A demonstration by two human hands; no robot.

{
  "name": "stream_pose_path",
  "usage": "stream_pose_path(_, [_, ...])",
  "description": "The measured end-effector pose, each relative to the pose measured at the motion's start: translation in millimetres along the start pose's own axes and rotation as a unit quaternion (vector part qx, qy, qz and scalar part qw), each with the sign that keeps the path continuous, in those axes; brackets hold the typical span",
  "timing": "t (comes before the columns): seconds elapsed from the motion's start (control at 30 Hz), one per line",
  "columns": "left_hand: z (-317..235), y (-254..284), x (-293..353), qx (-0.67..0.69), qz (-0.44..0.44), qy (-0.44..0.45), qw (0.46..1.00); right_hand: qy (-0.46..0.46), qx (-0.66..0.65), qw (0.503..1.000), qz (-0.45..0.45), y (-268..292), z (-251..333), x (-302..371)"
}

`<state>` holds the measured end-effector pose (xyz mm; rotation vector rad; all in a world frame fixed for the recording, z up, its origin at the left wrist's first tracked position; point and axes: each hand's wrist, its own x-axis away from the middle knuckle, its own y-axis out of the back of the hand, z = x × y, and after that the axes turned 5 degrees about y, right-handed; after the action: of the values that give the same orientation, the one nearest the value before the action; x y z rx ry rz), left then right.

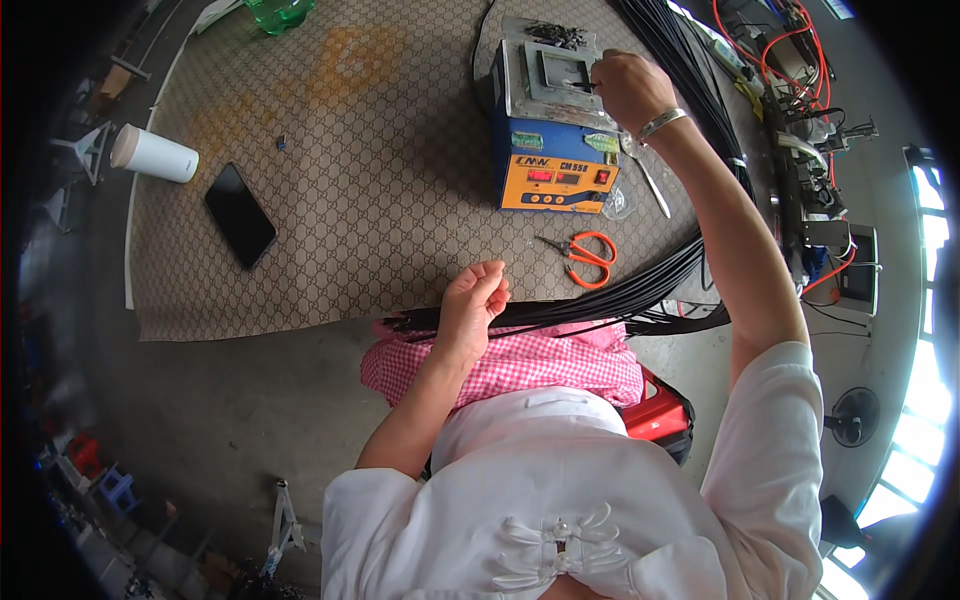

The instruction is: Assembling and testing electrical wire harnesses using a specialized terminal machine and manual connectors.

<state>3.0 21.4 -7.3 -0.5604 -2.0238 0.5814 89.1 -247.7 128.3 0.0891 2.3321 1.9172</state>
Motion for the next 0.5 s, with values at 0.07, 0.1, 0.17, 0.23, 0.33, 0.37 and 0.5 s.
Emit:
stream_pose_path(0.07, [0, 0, 0, 0.001, -0.002, 0.000, 1.000, 0.000, -0.001, 1.000, 0.001, 0, -1, 0])
stream_pose_path(0.1, [1, 0, 0, 0.001, -0.003, 0.001, 1.000, -0.001, -0.002, 1.000, 0.000, -1, -2, -1])
stream_pose_path(0.17, [1, 0, 0, 0.003, -0.004, 0.001, 1.000, 0.000, -0.004, 1.000, -0.003, -2, -3, -1])
stream_pose_path(0.23, [1, 0, 1, 0.005, -0.007, 0.001, 1.000, 0.001, -0.008, 1.000, -0.010, -2, -3, 0])
stream_pose_path(0.33, [1, -1, 2, 0.000, 0.000, -0.003, 1.000, -0.022, -0.022, 0.999, -0.026, -4, -9, 3])
stream_pose_path(0.37, [0, -2, 4, -0.001, 0.001, -0.005, 1.000, -0.013, -0.081, 0.995, -0.051, -4, -11, 6])
stream_pose_path(0.5, [-2, -8, 9, -0.014, 0.014, -0.013, 1.000, -0.037, -0.381, 0.918, -0.105, -5, -18, 41])
